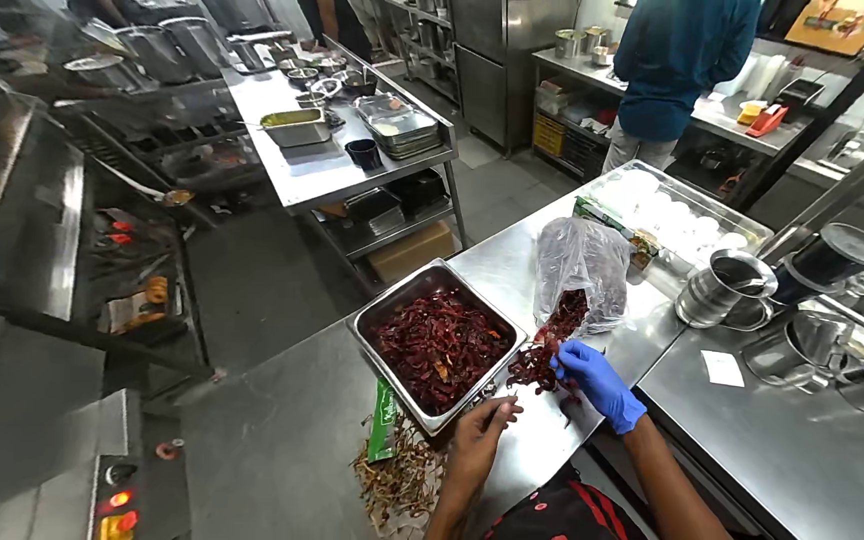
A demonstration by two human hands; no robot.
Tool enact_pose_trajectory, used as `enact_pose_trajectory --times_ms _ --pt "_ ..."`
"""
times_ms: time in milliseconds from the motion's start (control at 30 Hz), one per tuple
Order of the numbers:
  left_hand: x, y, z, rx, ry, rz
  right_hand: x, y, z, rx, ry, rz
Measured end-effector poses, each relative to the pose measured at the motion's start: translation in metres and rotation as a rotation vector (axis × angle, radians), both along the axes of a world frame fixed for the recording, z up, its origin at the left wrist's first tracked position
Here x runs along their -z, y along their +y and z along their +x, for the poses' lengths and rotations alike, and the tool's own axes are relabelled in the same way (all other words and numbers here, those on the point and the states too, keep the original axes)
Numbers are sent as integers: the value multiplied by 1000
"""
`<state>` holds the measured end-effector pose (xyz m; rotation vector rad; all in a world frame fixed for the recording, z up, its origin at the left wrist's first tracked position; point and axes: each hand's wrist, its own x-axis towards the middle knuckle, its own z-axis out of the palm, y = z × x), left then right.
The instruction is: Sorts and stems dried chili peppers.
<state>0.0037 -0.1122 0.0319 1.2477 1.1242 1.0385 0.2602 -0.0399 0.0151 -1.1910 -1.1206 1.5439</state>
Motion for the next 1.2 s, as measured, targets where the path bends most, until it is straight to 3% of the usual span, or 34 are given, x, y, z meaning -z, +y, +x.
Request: enact_pose_trajectory --times_ms 133,267,367,567,900,1000,1133,1200 --pt "3 22 22 1 -300 -292 -5 -14 -27 -130 -294 173" --pt "7 34 31 -166 -370 -410 -3 -32 -47 -343 -588 377" --pt "11 32 26 -190 -295 -365 1 -40 -46 -395 -642 421" --pt "10 16 16 -103 -73 -182 -4 -35 -35 -112 -595 366" --pt "13 9 14 -96 503 15 4 -34 -55 -319 -879 577" --pt "13 5 13 -102 530 73 9 -32 -55 -299 -854 578" --pt "-1 2 17 -65 468 52 19 -29 -56 -102 -805 620" --pt "1 2 19 -69 431 61 19 -25 -54 -152 -788 561"
